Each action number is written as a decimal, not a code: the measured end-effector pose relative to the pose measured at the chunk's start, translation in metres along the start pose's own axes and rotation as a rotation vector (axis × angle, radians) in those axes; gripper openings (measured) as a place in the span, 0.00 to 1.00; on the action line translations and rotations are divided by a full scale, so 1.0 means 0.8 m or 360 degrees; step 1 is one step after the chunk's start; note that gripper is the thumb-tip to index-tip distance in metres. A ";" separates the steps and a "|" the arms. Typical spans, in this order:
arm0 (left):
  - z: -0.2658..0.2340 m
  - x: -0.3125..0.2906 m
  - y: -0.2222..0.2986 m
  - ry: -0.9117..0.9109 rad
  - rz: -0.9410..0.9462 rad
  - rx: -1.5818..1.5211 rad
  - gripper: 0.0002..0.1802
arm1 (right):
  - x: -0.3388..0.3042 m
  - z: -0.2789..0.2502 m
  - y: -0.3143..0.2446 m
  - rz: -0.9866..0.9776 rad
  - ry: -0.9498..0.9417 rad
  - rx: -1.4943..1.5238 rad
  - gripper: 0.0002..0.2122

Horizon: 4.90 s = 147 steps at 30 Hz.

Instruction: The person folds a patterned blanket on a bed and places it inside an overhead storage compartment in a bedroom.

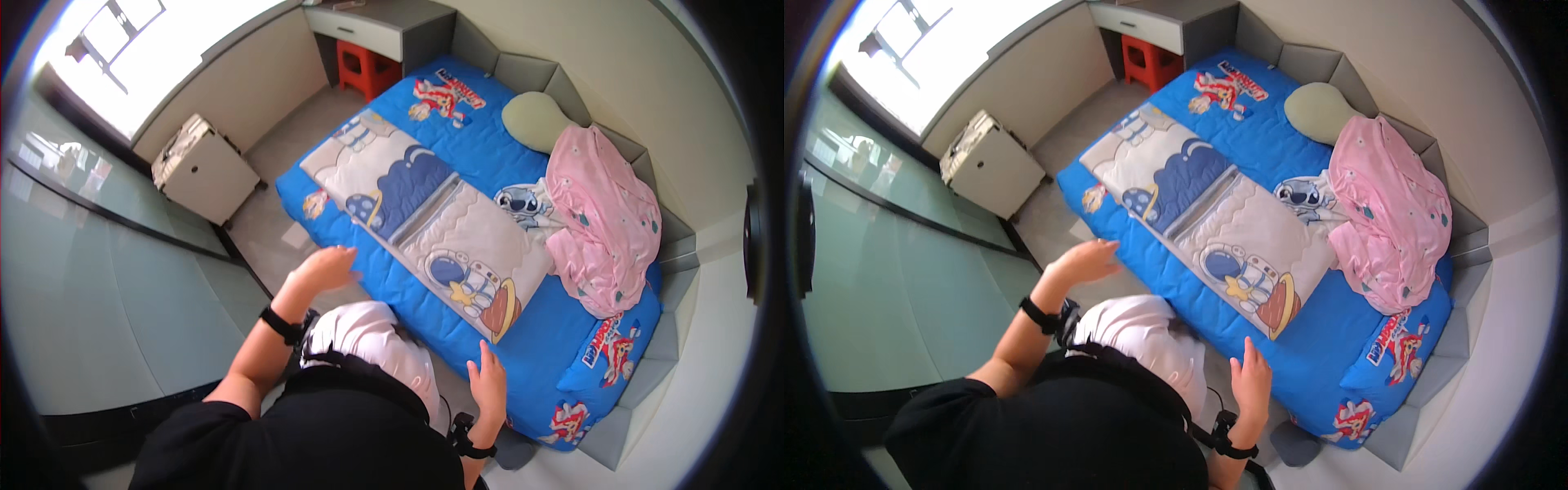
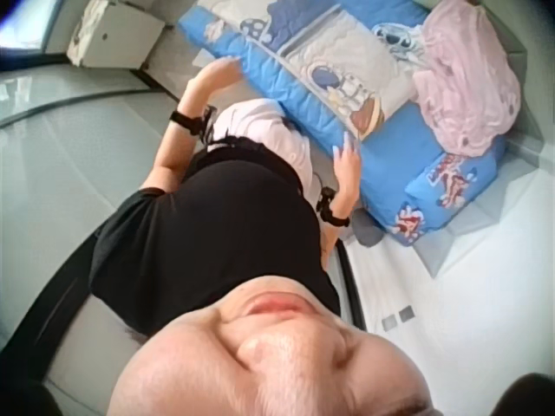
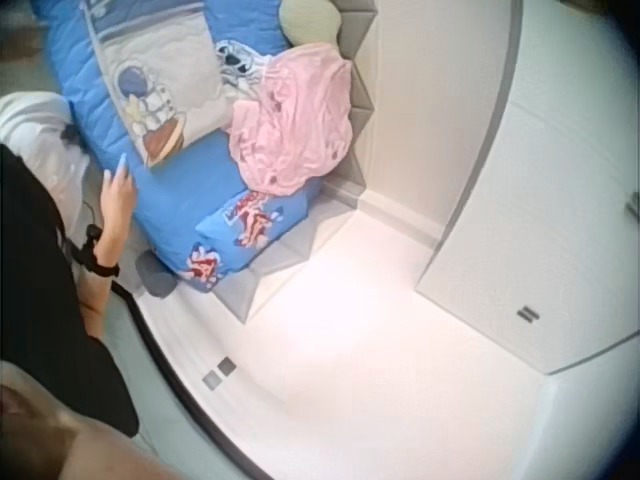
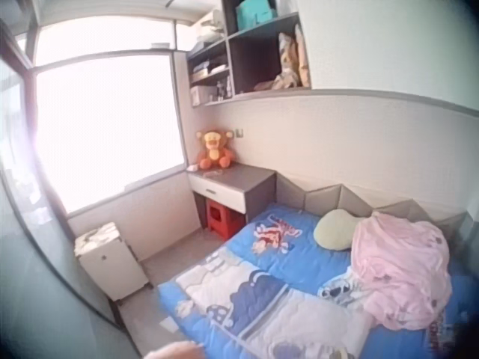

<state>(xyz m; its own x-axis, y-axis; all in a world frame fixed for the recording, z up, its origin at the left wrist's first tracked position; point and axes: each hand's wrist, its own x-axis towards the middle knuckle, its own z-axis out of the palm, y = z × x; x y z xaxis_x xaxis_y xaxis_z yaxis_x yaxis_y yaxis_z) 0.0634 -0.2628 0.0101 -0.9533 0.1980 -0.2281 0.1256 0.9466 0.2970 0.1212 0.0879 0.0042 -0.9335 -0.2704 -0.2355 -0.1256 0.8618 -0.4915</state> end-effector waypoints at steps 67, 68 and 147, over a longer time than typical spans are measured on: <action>0.190 0.246 -0.438 -0.0253 -0.0974 -0.0776 0.28 | 0.180 0.081 -0.258 0.0759 0.0072 -0.0072 0.19; 0.189 0.241 -0.428 -0.0243 -0.1041 -0.0697 0.31 | 0.182 0.084 -0.258 0.0770 0.0019 -0.0092 0.19; 0.222 0.380 -0.200 -0.0354 -0.0466 -0.0792 0.26 | 0.166 0.025 0.193 0.1470 0.0733 0.0440 0.22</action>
<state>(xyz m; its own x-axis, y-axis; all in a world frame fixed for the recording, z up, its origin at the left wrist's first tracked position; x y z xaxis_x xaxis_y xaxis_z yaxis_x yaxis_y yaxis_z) -0.1975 -0.3090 -0.2718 -0.8420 0.0468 -0.5375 -0.3271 0.7480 0.5775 -0.0152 0.1767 -0.1199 -0.6721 0.6758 -0.3027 0.7218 0.5067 -0.4714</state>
